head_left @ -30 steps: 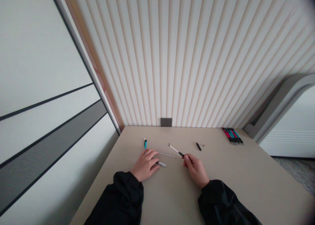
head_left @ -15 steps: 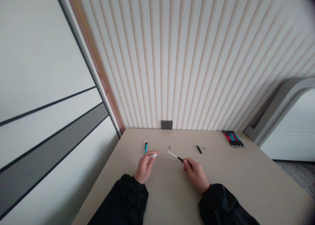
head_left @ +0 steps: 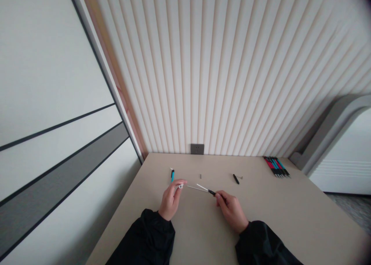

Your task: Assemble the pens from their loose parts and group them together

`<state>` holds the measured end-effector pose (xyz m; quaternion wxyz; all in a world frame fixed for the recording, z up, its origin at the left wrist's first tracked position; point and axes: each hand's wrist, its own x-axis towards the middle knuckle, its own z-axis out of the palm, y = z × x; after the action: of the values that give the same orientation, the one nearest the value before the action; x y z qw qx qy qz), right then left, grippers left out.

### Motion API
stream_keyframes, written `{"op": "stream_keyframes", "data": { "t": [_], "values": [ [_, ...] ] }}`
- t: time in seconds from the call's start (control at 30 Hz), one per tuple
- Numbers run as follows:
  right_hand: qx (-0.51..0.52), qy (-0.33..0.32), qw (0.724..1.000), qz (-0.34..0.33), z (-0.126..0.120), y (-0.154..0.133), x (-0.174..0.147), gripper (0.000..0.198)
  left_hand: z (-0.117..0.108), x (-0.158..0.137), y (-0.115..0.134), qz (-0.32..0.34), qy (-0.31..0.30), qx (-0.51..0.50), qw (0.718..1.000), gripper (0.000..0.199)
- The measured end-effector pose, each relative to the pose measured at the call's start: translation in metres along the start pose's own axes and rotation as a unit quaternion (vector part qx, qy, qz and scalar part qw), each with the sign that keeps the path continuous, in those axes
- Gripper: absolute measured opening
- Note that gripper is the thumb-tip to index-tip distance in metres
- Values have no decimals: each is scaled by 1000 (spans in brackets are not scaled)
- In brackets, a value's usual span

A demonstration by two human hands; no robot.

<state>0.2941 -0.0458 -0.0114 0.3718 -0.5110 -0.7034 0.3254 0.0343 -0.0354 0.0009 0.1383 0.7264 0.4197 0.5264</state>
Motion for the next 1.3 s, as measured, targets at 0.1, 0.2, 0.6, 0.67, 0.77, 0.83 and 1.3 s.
{"op": "stream_keyframes", "data": {
  "t": [0.1,0.2,0.6,0.67,0.77,0.83,1.3],
  "values": [
    [-2,-2,1000,-1,0,-1,0,37,-1,-1,0,17,20,2,1000,17],
    [1,-3,1000,-2,0,-1,-1,36,-1,-1,2,38,36,5,999,17],
    [-7,-3,1000,-10,1,-1,-2,37,-2,-2,3,63,29,24,997,19],
    [-8,-1,1000,-15,-1,-2,-2,36,-2,-1,3,59,19,45,997,18],
    [-7,3,1000,-28,-6,-4,-1,34,-1,0,4,41,-9,68,997,15],
    [-8,7,999,-35,-10,-4,0,33,0,2,3,30,-25,75,996,15],
    [-29,-1,998,-53,-13,1,3,35,7,4,7,19,-62,67,996,14]
  ]
}}
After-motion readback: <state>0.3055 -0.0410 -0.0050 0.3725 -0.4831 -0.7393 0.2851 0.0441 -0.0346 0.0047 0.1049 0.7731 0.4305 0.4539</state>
